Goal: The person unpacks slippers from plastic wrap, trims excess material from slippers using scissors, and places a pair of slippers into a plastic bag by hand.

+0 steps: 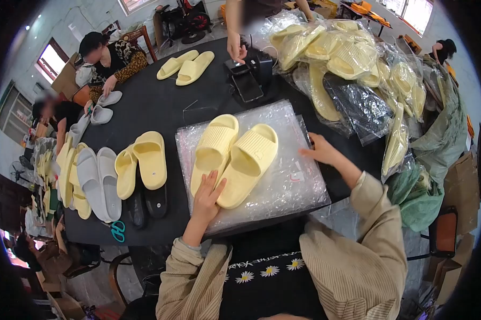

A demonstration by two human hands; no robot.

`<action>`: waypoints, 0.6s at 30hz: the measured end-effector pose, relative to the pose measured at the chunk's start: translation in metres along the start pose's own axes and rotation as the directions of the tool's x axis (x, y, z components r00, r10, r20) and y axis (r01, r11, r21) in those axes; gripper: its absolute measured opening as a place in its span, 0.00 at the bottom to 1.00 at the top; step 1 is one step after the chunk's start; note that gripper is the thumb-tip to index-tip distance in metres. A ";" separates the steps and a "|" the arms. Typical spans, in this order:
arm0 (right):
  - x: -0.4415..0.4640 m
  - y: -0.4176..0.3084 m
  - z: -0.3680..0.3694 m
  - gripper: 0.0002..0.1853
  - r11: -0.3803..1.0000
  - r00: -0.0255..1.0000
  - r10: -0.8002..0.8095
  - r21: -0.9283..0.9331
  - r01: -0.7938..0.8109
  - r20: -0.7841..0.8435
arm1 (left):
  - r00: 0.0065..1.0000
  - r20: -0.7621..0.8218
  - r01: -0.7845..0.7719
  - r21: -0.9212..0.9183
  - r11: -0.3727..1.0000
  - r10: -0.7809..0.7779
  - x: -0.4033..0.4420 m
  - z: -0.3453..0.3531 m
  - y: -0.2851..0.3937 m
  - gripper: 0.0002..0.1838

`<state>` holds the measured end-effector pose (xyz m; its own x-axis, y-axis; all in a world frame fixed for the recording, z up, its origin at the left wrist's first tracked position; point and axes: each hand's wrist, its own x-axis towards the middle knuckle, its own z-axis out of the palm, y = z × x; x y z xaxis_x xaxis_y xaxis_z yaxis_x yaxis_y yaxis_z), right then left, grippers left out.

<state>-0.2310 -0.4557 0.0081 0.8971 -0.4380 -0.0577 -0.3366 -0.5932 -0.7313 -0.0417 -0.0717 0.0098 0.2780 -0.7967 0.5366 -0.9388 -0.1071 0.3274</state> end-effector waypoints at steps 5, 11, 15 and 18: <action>0.011 -0.030 -0.009 0.43 0.848 0.920 0.374 0.359 -0.389 0.113 | 0.997 -0.070 0.006 0.004 1.000 -0.006 -0.001 0.002 -0.001 0.28; 0.038 -0.030 -0.023 0.28 0.833 0.788 0.500 0.049 -0.551 0.358 | 0.999 -0.044 0.015 0.009 1.000 -0.014 -0.003 0.001 -0.001 0.29; 0.039 -0.046 -0.013 0.31 0.922 0.929 0.307 -0.307 -0.237 0.205 | 0.998 -0.065 0.023 0.008 1.000 -0.022 -0.004 0.001 -0.001 0.28; 0.042 -0.057 -0.013 0.29 0.922 0.896 0.385 -0.137 -0.362 0.220 | 0.998 -0.057 0.031 0.024 0.999 -0.030 -0.004 0.000 0.002 0.28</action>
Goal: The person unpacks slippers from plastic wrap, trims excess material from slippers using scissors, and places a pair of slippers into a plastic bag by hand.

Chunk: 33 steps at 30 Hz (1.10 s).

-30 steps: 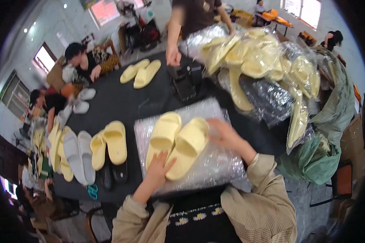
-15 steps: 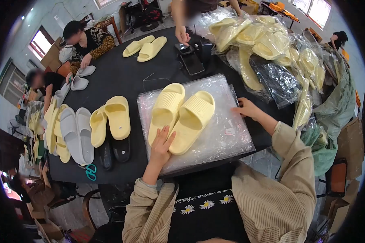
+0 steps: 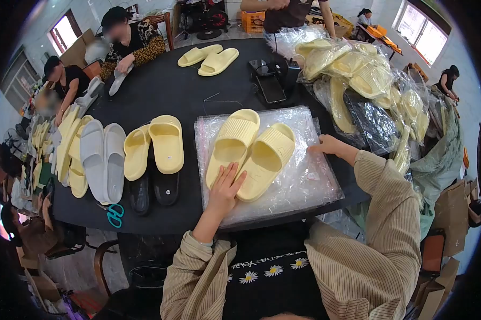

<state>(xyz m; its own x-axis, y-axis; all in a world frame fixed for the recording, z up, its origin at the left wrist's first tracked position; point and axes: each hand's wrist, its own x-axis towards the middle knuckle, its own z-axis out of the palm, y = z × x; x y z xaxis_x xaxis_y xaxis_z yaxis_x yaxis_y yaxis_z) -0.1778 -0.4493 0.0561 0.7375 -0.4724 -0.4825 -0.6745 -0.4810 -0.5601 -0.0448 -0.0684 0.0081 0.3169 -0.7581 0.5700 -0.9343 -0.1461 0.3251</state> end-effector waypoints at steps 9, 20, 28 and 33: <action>0.001 0.007 0.001 0.23 0.699 0.983 -0.081 0.712 -0.064 0.167 | 1.000 -0.002 0.003 0.001 1.000 -0.003 -0.002 0.001 -0.002 0.29; -0.013 0.001 -0.005 0.26 0.874 0.955 0.034 0.456 -0.171 0.294 | 1.000 0.029 0.001 -0.006 1.000 -0.001 -0.003 0.004 -0.003 0.31; -0.032 0.016 0.010 0.21 0.547 0.891 -0.071 0.764 -0.341 0.449 | 0.999 -0.015 0.050 -0.048 0.998 -0.051 -0.002 0.001 -0.002 0.30; -0.043 0.004 -0.004 0.18 0.708 0.941 -0.176 0.701 -0.083 0.289 | 0.996 -0.080 0.043 -0.051 0.998 -0.047 -0.004 -0.004 -0.004 0.30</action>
<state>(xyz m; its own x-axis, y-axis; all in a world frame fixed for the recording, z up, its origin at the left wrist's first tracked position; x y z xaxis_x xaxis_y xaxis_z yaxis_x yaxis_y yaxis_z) -0.2125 -0.4342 0.0777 0.8220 -0.1469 -0.5502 -0.5160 0.2165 -0.8288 -0.0419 -0.0624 0.0072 0.3722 -0.6968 0.6131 -0.9104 -0.1455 0.3873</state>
